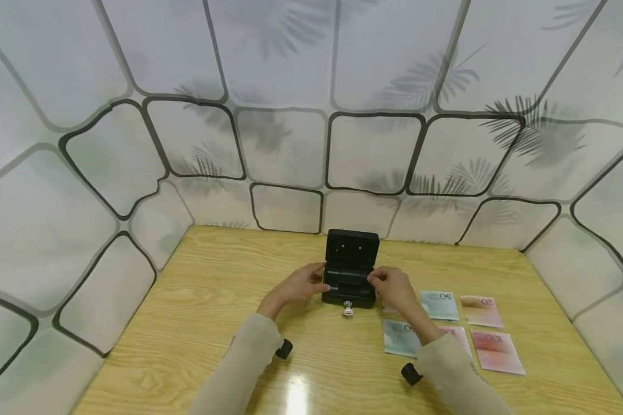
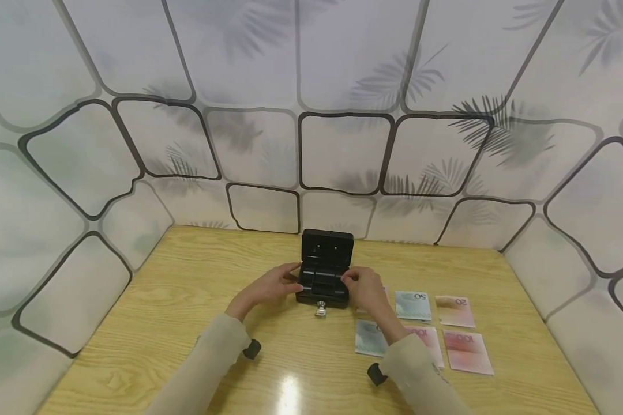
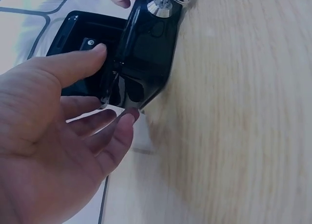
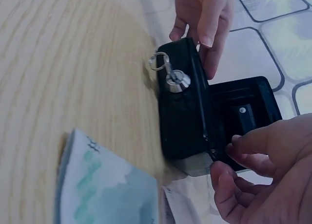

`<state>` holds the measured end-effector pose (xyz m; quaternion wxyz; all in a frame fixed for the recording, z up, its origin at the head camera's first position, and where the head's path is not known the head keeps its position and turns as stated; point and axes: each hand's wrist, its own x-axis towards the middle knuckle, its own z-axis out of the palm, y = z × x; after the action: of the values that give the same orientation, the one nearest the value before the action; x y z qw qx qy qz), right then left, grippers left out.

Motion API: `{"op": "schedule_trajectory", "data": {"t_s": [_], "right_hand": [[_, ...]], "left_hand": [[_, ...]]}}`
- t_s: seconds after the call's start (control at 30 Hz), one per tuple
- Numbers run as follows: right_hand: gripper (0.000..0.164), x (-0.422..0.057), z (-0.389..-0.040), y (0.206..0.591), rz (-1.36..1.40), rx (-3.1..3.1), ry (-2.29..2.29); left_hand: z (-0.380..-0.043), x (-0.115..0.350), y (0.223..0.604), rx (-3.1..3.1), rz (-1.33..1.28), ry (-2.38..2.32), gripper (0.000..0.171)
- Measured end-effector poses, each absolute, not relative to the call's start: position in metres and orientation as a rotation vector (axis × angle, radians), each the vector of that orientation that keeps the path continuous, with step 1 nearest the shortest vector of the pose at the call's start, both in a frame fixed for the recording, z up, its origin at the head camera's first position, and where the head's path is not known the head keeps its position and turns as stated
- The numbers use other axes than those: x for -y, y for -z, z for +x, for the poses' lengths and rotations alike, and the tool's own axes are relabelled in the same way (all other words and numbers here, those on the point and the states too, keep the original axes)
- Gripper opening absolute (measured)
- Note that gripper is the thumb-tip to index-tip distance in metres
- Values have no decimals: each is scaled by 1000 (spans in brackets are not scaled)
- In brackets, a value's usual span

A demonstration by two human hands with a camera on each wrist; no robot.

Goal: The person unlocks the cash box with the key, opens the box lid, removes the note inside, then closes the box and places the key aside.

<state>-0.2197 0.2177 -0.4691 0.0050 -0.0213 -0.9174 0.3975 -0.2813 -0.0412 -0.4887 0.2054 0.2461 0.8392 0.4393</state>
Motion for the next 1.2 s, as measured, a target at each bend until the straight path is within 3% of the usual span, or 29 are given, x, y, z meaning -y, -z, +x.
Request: {"op": "schedule_trajectory", "data": {"t_s": [0.37, 0.93, 1.2], "right_hand": [[42, -230, -231, 457, -253, 2693, -1490], [68, -240, -263, 440, -291, 2640, -1670], [63, -239, -272, 438, -303, 2627, -1751]], "left_hand": [[-291, 40, 480, -2442, 641, -1424, 55], [-315, 22, 461, -2577, 385, -1627, 60], [-324, 12, 457, -2578, 298, -1629, 62]]}}
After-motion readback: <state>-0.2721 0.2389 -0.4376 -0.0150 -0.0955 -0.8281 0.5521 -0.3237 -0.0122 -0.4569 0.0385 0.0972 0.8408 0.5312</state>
